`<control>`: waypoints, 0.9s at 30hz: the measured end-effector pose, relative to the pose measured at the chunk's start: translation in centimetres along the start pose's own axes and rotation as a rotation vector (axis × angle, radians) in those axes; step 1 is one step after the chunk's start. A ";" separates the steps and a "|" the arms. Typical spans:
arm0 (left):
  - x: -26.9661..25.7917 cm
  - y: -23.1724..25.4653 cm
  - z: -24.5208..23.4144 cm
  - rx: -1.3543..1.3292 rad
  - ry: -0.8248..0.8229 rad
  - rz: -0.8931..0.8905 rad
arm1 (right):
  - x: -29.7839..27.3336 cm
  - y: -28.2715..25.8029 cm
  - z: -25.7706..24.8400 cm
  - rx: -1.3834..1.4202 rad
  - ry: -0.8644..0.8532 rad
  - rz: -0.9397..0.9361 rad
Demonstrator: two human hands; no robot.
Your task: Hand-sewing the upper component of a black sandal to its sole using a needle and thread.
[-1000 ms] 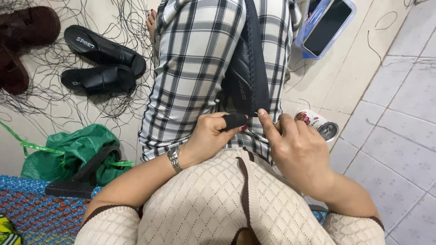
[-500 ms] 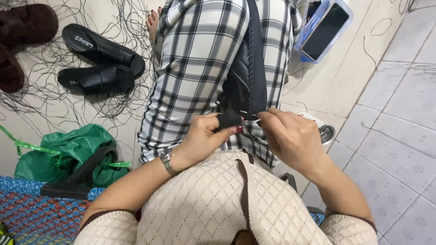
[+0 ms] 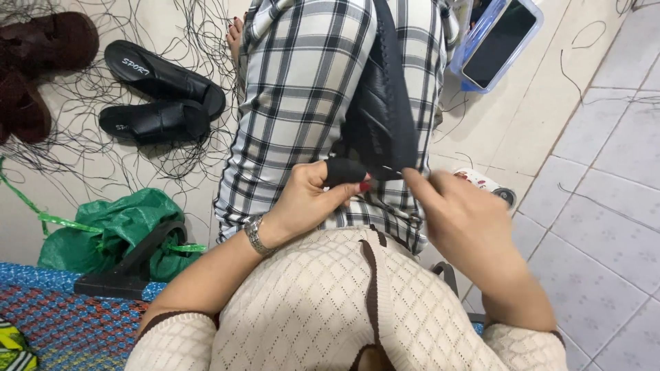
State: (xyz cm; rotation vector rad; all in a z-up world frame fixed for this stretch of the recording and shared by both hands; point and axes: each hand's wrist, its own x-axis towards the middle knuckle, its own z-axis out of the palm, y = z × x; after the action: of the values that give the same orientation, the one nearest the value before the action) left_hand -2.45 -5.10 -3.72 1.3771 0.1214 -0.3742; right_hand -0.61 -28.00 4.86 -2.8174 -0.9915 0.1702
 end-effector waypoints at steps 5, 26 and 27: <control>0.7 -1.3 -1.2 0.387 -0.164 0.185 | -3.1 2.0 -2.2 0.410 -0.126 0.157; 2.1 -2.5 0.9 0.137 0.000 0.151 | -1.3 1.0 7.8 1.778 0.431 0.082; 2.5 -3.0 0.9 0.145 0.005 0.173 | -2.1 1.7 8.5 1.771 0.437 0.056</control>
State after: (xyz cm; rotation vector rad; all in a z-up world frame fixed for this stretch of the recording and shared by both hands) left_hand -1.21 -6.86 -7.08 1.5189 -0.0219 -0.2385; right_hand -2.47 -29.74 -3.63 -1.1377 -0.2584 0.2383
